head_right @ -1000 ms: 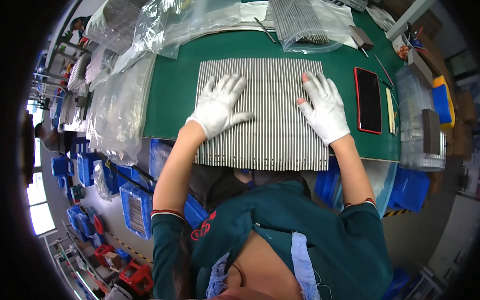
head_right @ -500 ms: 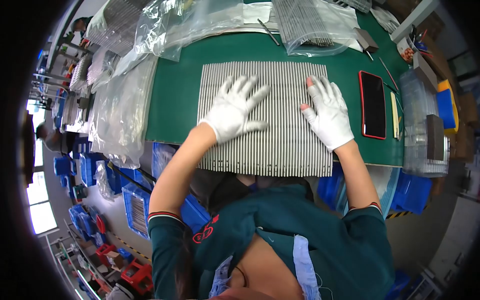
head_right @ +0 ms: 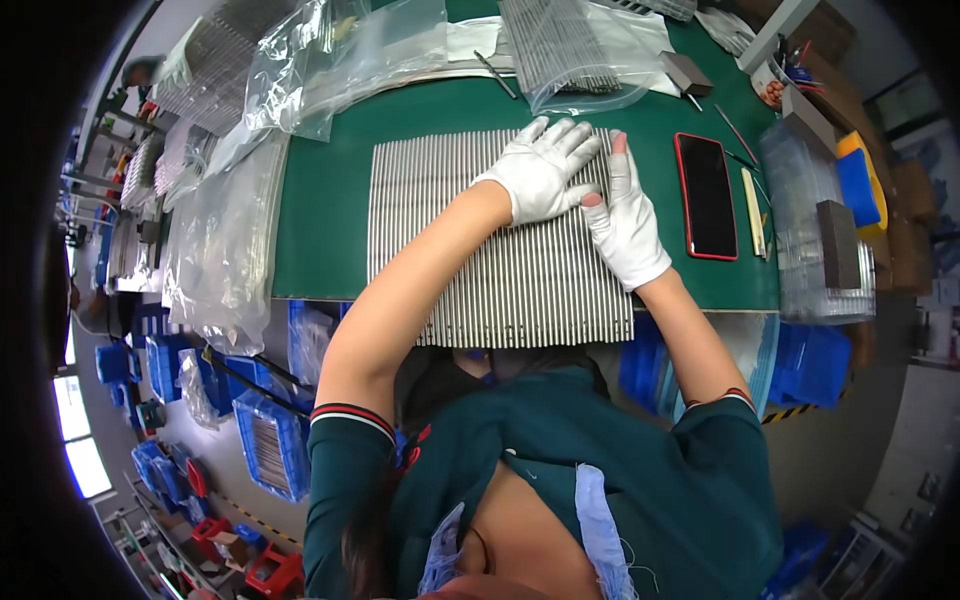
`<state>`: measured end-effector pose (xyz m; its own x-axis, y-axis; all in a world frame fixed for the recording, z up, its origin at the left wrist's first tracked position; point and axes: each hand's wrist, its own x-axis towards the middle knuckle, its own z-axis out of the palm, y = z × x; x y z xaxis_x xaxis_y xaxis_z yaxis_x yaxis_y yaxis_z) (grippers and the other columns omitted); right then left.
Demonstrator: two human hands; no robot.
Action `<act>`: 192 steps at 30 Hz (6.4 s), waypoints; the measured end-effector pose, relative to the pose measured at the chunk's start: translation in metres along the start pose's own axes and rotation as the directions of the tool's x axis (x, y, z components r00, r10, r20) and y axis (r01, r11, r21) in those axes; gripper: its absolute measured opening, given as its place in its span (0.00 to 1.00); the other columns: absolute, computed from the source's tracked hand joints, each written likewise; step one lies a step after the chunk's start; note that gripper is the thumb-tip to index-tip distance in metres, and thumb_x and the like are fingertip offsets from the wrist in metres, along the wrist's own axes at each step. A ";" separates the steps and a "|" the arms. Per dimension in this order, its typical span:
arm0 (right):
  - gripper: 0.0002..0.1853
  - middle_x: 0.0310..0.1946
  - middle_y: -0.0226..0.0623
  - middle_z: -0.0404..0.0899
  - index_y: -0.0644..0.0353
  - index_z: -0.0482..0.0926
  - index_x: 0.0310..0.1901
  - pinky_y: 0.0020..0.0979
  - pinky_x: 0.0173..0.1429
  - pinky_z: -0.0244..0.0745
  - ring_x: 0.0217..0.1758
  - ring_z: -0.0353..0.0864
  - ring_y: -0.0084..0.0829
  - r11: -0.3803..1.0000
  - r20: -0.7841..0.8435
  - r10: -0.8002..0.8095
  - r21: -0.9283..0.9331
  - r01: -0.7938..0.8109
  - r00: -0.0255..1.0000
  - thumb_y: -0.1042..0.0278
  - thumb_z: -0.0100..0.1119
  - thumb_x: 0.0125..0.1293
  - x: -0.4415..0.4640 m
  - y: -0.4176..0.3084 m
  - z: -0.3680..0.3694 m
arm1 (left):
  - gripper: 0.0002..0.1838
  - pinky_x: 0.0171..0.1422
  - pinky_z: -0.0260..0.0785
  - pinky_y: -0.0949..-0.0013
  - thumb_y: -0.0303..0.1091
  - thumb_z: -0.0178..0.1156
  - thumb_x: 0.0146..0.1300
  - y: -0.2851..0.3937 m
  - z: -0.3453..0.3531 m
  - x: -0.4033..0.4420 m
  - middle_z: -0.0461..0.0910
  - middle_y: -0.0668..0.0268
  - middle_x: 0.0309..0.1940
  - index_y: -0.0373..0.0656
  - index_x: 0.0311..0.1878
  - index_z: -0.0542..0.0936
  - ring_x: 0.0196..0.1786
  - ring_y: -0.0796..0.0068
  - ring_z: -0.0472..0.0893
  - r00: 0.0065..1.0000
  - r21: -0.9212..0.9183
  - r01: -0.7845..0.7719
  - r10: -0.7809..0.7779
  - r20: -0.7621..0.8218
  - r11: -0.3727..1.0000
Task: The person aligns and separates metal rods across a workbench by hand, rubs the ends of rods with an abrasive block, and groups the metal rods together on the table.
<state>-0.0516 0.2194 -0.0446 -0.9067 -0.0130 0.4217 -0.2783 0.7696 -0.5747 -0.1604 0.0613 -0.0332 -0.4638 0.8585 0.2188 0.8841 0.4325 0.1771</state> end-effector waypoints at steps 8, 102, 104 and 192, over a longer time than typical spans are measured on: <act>0.42 0.78 0.52 0.52 0.58 0.40 0.80 0.37 0.75 0.62 0.79 0.59 0.51 0.979 -0.131 0.132 0.174 -0.109 0.982 0.38 0.37 0.78 -0.002 0.009 0.003 | 0.37 0.81 0.45 0.44 0.57 0.53 0.67 0.064 -0.004 -0.059 0.66 0.54 0.72 0.38 0.70 0.68 0.76 0.54 0.63 0.951 -0.124 -0.300 0.307 0.044 0.946; 0.35 0.68 0.46 0.71 0.61 0.58 0.76 0.40 0.78 0.58 0.72 0.70 0.39 0.935 -0.325 0.021 0.342 0.097 0.946 0.43 0.39 0.79 0.003 -0.009 -0.011 | 0.39 0.79 0.45 0.39 0.56 0.67 0.55 0.092 -0.081 -0.218 0.71 0.61 0.69 0.58 0.71 0.70 0.71 0.58 0.69 0.925 0.049 0.336 -0.339 0.170 0.941; 0.34 0.67 0.44 0.73 0.62 0.59 0.75 0.38 0.77 0.59 0.71 0.71 0.38 0.925 -0.337 -0.001 0.357 0.129 0.941 0.45 0.43 0.79 0.004 -0.010 -0.010 | 0.40 0.80 0.44 0.39 0.55 0.68 0.55 0.093 -0.086 -0.222 0.71 0.62 0.69 0.58 0.72 0.69 0.72 0.58 0.69 0.907 0.102 0.367 -0.380 0.180 0.924; 0.46 0.74 0.47 0.62 0.56 0.64 0.73 0.51 0.78 0.56 0.78 0.58 0.55 0.980 0.115 -0.012 -0.195 0.035 0.993 0.38 0.66 0.60 -0.023 -0.008 -0.026 | 0.51 0.80 0.45 0.42 0.72 0.57 0.54 0.099 -0.060 -0.121 0.66 0.53 0.72 0.41 0.71 0.68 0.76 0.49 0.62 0.979 0.112 0.106 -0.124 0.165 0.988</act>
<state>-0.0204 0.2302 -0.0312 -0.9336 -0.0957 0.3452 -0.2423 0.8785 -0.4117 -0.0200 -0.0157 0.0153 -0.5538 0.8320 0.0340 0.8307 0.5492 0.0908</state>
